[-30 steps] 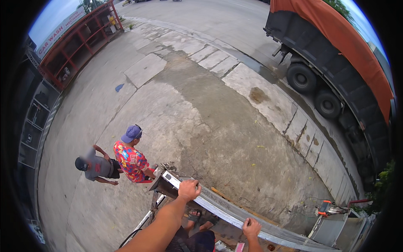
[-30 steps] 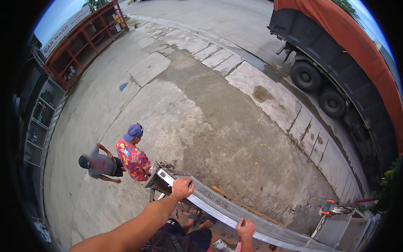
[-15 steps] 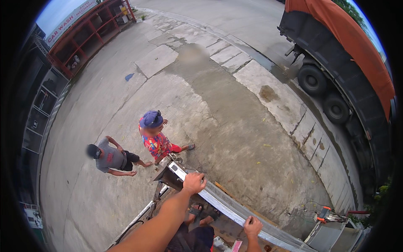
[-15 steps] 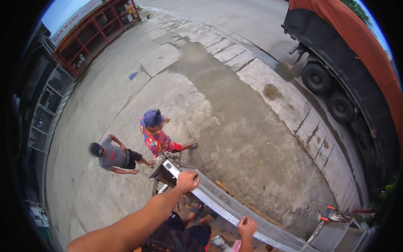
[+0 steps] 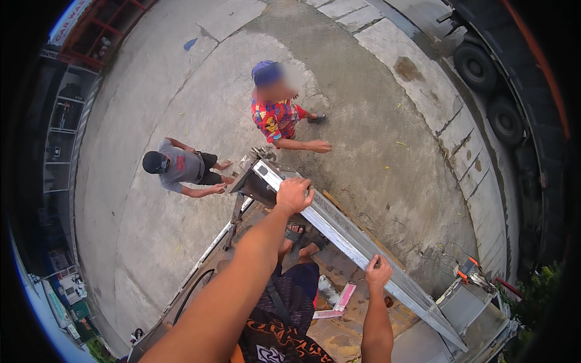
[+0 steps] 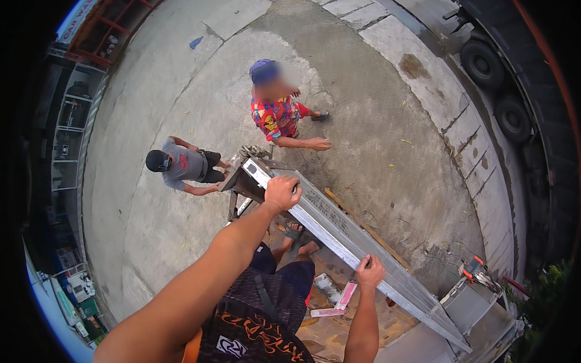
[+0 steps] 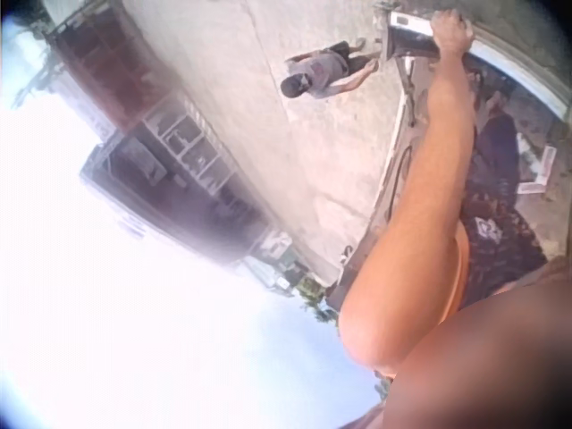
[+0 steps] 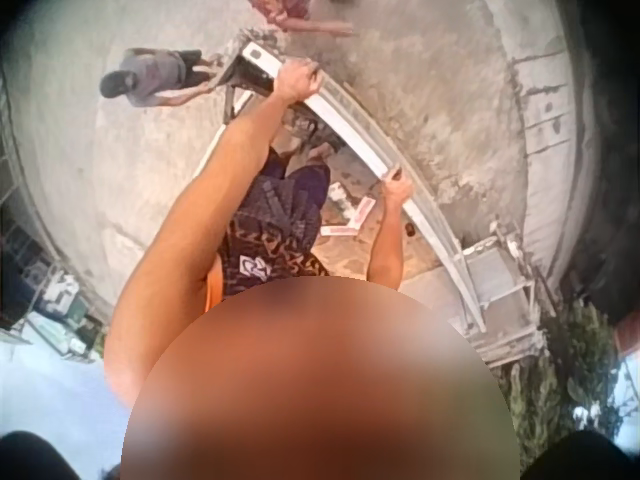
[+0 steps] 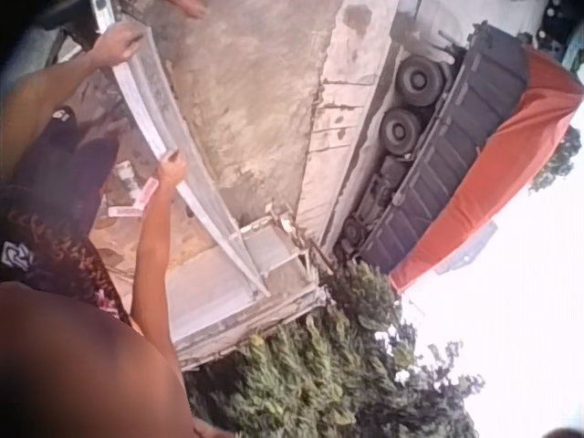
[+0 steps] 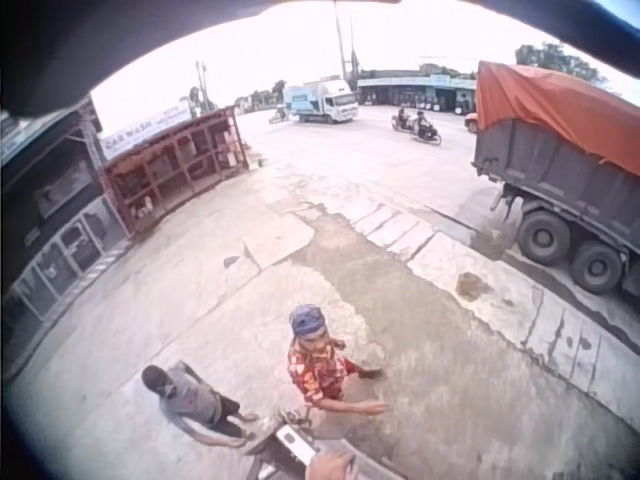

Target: The person holds a long metal frame on a truck bed while another person hammers it. The person repositions the frame multiple times and uses a hammer to tap it into place. The frame is adjusted and aligned with the truck bed structure.

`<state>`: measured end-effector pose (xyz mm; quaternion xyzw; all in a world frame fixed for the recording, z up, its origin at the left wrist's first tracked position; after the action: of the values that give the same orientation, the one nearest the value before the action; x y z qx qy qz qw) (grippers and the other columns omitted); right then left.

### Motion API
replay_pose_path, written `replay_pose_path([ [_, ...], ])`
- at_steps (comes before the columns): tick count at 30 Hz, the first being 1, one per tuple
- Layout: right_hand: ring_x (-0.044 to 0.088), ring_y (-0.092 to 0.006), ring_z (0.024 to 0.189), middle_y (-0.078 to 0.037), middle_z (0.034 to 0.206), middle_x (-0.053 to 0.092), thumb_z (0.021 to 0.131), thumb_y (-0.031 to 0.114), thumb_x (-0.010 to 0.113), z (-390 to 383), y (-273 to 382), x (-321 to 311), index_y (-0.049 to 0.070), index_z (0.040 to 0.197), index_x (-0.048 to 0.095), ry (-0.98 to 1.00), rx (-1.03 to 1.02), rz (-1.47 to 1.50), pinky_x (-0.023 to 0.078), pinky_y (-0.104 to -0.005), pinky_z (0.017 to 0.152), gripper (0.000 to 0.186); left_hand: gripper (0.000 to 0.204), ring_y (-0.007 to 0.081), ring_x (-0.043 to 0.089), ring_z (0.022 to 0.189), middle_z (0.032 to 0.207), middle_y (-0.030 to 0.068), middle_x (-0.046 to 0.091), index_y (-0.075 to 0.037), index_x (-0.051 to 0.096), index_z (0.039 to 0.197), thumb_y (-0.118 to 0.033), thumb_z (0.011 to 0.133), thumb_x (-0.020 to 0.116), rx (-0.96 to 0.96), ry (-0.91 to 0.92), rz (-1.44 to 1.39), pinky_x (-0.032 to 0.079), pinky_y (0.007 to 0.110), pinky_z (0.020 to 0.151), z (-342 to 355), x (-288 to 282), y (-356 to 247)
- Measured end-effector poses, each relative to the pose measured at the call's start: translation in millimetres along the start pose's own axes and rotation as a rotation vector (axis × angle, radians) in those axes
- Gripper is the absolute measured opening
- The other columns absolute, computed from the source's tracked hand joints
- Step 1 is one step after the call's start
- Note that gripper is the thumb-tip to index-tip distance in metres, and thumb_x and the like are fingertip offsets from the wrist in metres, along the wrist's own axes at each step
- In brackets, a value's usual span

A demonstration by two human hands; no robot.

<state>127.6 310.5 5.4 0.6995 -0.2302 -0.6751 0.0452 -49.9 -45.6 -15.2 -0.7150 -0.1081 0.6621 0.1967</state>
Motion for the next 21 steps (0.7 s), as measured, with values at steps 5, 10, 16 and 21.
replay_pose_path([
  [5, 0.065, -0.0426, 0.077, -0.017, 0.082, 0.067, 0.095, 0.025, 0.055, -0.6, -1.0, -0.8, 0.005, 0.083, 0.069, 0.046, 0.031, -0.019, 0.049, -0.0524, 0.067, 0.028, 0.019, 0.0307, 0.069, 0.081, 0.080, 0.0096, 0.070, -0.010, 0.066, 0.083, -0.028, 0.086, 0.064, 0.016, -0.023, -0.031, 0.053, 0.044, 0.077, 1.6, -0.9, -0.7],
  [10, 0.064, -0.0435, 0.075, -0.017, 0.081, 0.067, 0.095, 0.025, 0.056, -2.0, -3.1, 0.5, 0.005, 0.082, 0.068, 0.036, 0.034, -0.007, 0.048, -0.0530, 0.064, 0.027, 0.018, 0.0311, 0.068, 0.081, 0.080, 0.0099, 0.069, -0.010, 0.065, 0.081, -0.027, 0.085, 0.065, 0.032, -0.035, -0.032, 0.053, 0.044, 0.076, 2.0, -1.5, -0.5],
  [16, 0.063, -0.0430, 0.072, -0.017, 0.080, 0.066, 0.095, 0.025, 0.057, -1.3, -1.9, -0.3, 0.005, 0.080, 0.067, 0.023, 0.019, 0.004, 0.047, -0.0529, 0.062, 0.026, 0.017, 0.0308, 0.068, 0.080, 0.078, 0.0095, 0.069, -0.010, 0.065, 0.080, -0.026, 0.084, 0.066, 0.026, -0.061, -0.032, 0.053, 0.044, 0.074, 1.6, -1.6, 0.0],
  [21, 0.064, -0.0418, 0.072, -0.016, 0.078, 0.065, 0.096, 0.025, 0.057, -1.9, -1.0, 0.2, 0.006, 0.080, 0.066, 0.020, -0.002, -0.009, 0.047, -0.0527, 0.062, 0.026, 0.017, 0.0308, 0.068, 0.081, 0.079, 0.0094, 0.069, -0.010, 0.066, 0.081, -0.027, 0.084, 0.065, 0.023, -0.059, -0.048, 0.053, 0.045, 0.075, 3.1, -6.5, -2.1],
])
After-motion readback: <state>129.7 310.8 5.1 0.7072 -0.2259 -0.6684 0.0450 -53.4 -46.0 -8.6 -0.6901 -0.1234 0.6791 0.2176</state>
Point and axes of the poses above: each hand's wrist, its own z-axis towards the middle knuckle, its own x-axis out of the palm, y = z × x, the point moved 1 cm from there along z, towards the middle knuckle
